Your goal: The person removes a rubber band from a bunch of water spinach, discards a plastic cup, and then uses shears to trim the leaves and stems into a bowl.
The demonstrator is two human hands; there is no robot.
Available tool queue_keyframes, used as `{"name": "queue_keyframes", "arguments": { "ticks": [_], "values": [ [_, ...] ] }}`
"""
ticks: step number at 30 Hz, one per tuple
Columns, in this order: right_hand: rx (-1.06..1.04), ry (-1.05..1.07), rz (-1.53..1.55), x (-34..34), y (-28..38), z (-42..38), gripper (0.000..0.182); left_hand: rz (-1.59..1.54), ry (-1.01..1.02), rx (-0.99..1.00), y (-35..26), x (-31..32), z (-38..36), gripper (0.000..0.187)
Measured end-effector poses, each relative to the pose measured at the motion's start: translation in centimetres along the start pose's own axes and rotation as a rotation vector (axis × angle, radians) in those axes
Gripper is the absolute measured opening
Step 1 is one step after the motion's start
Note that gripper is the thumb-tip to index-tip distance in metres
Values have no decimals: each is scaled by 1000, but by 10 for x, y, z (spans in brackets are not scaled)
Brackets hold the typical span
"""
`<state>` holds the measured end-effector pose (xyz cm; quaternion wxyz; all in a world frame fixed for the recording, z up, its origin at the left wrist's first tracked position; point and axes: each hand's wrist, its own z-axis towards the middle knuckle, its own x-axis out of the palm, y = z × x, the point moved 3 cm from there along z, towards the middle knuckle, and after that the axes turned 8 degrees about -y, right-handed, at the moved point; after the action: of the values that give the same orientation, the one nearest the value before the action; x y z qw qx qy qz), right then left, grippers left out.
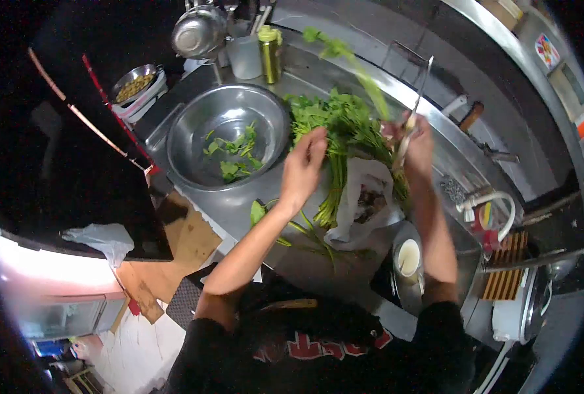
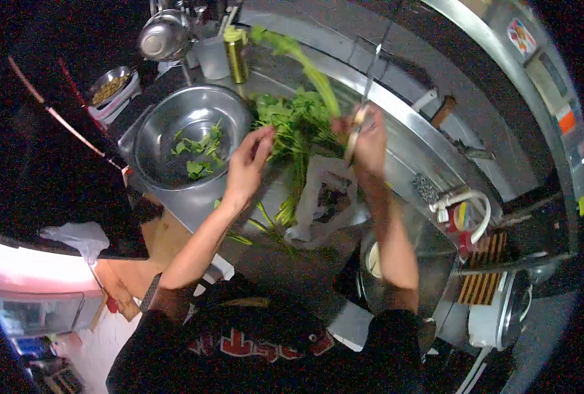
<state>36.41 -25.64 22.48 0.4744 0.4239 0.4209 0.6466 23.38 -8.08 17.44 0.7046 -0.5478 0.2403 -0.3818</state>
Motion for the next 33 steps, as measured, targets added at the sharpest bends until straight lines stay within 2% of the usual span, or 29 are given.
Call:
{"name": "queue_keyframes", "arguments": {
  "ticks": [1, 3, 4, 8, 9, 10, 12, 13, 14, 16, 17, 20, 24, 26, 30, 33],
  "values": [
    [229, -9, 179, 21, -1, -28, 38, 5, -21, 0, -1, 5, 11, 34],
    [147, 62, -6, 51, -29, -68, 44, -269, -149, -90, 0, 3, 25, 35],
    [181, 93, 40, 64, -45, -86, 46, -262, -172, -90, -2, -7, 24, 35],
    [264, 162, 157, 111, -55, -132, 48, -540, -357, -329, -6, -56, 11, 22],
    [180, 196, 107, 114, -63, -134, 49, -542, -327, -335, 2, -74, 10, 22],
    [191, 211, 112, 118, -57, -134, 49, -545, -296, -341, 5, -92, 8, 22],
    [450, 367, -97, 123, -51, -137, 48, -527, -290, -409, 9, -122, 2, 27],
    [311, 479, -136, 124, -49, -138, 41, -514, -299, -442, 11, -135, 0, 27],
    [316, 488, -133, 128, -50, -138, 41, -501, -307, -475, 13, -146, -1, 28],
    [543, 608, -298, 136, -61, -145, 39, -529, -284, -476, 21, -164, -3, 27],
    [530, 633, -335, 139, -64, -147, 41, -561, -248, -476, 24, -170, -4, 26],
    [568, 676, -267, 145, -77, -152, 36, -559, -243, -485, 26, -177, -6, 23],
    [575, 668, -323, 159, -71, -149, 36, -562, -241, -523, 34, -184, -5, 22],
    [696, 664, -243, 162, -87, -149, 36, -665, -218, -513, 38, -185, -4, 19],
    [699, 666, -231, 170, -69, -145, 35, -709, -211, -523, 39, -184, -2, 15],
    [702, 684, -245, 172, -72, -143, 34, -625, -229, -514, 37, -180, 0, 14]
  ]
}}
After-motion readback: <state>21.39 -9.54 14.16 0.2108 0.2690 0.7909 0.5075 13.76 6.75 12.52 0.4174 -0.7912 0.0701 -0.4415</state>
